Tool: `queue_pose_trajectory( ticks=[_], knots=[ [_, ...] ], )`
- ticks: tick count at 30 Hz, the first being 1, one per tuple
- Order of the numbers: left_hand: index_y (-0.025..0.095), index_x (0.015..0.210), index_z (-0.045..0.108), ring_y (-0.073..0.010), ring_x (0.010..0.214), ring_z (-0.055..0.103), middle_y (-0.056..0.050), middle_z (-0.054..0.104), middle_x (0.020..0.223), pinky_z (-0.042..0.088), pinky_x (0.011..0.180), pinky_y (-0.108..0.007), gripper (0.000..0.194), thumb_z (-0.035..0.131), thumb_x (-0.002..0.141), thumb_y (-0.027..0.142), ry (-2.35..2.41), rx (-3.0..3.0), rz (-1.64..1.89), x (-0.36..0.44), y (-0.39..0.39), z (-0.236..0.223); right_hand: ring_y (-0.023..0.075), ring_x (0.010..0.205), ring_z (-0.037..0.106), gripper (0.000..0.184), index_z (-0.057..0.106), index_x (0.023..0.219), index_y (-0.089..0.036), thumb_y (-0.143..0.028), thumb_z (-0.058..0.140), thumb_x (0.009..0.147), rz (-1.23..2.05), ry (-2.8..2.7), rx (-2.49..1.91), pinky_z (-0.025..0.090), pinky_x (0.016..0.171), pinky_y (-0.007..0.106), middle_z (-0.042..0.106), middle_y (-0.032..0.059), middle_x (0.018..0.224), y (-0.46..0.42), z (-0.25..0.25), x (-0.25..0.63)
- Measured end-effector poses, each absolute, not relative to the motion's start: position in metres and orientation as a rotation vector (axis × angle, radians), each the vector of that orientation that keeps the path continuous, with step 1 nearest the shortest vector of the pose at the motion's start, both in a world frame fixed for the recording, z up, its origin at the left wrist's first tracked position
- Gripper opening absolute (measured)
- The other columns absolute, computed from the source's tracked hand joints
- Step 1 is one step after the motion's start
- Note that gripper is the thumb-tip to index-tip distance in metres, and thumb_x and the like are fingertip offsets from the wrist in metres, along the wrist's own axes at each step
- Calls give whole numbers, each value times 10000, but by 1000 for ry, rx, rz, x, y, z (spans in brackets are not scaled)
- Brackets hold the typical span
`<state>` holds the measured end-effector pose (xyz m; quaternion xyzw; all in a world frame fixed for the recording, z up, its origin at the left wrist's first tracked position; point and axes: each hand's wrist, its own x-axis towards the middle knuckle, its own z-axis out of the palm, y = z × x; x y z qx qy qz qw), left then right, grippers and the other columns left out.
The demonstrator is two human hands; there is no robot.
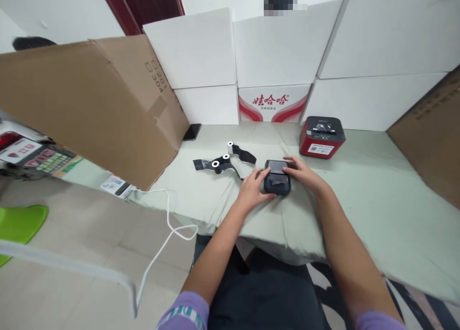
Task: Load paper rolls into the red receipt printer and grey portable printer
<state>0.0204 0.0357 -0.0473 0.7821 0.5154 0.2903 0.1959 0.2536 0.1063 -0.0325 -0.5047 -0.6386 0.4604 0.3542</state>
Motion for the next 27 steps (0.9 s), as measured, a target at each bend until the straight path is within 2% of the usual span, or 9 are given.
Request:
queue_pose_trajectory(
  ticks=[6,10,14,17,19,21,24,27],
  knots=[
    [322,1491,517,-327,1344,582,-80,586,1460,463,1137,-495,915,903,685,520,1475,2174,819,22,36,-42,282,1065,682,524,605,1242,-246,-441,730,772,1196,-1650,-1242,567,967,495,719,89,1154,109,-37,252],
    [322,1506,493,-316,1333,594,-74,622,1426,450,1136,-490,920,889,701,530,1448,2208,827,21,37,-44,319,1094,681,519,608,1237,-222,-470,689,789,1048,-1519,-1349,551,987,548,720,128,1176,98,-47,247],
    [289,1574,393,-321,1328,603,-101,633,1435,443,1132,-491,1015,862,714,555,1420,2229,838,21,39,-50,344,1138,664,472,602,1267,-212,-395,564,834,787,-1580,-1477,495,1053,582,700,166,1231,65,-57,233],
    [207,1640,236,-339,1359,586,-157,607,1476,439,1138,-496,1132,838,722,479,1422,2207,824,21,42,-54,386,1172,632,688,497,1395,-206,-408,658,758,623,-1684,-1509,484,1037,596,669,189,1256,41,-62,210],
    [175,1651,186,-337,1372,581,-178,582,1506,437,1142,-490,1100,779,744,364,1426,2207,803,20,43,-55,454,1247,567,903,411,1451,-157,-474,754,679,454,-1638,-1615,438,1052,641,608,258,1320,32,-65,191],
    [173,1653,171,-322,1377,580,-176,571,1522,441,1142,-475,1046,701,757,271,1427,2205,797,20,43,-56,491,1285,514,1008,358,1468,-132,-536,785,650,296,-1548,-1702,398,1058,667,552,307,1366,30,-68,173],
    [181,1658,151,-314,1369,589,-164,586,1511,442,1141,-471,1042,676,760,251,1431,2188,814,19,43,-57,468,1215,542,979,352,1458,-152,-549,764,664,164,-1507,-1712,407,1030,645,574,286,1321,34,-69,163],
    [201,1661,126,-311,1372,586,-150,597,1506,422,1157,-485,1089,746,779,354,1401,2192,806,19,43,-57,446,1134,566,918,384,1423,-146,-525,743,668,106,-1577,-1711,420,1002,633,612,253,1224,37,-66,185]
  ],
)
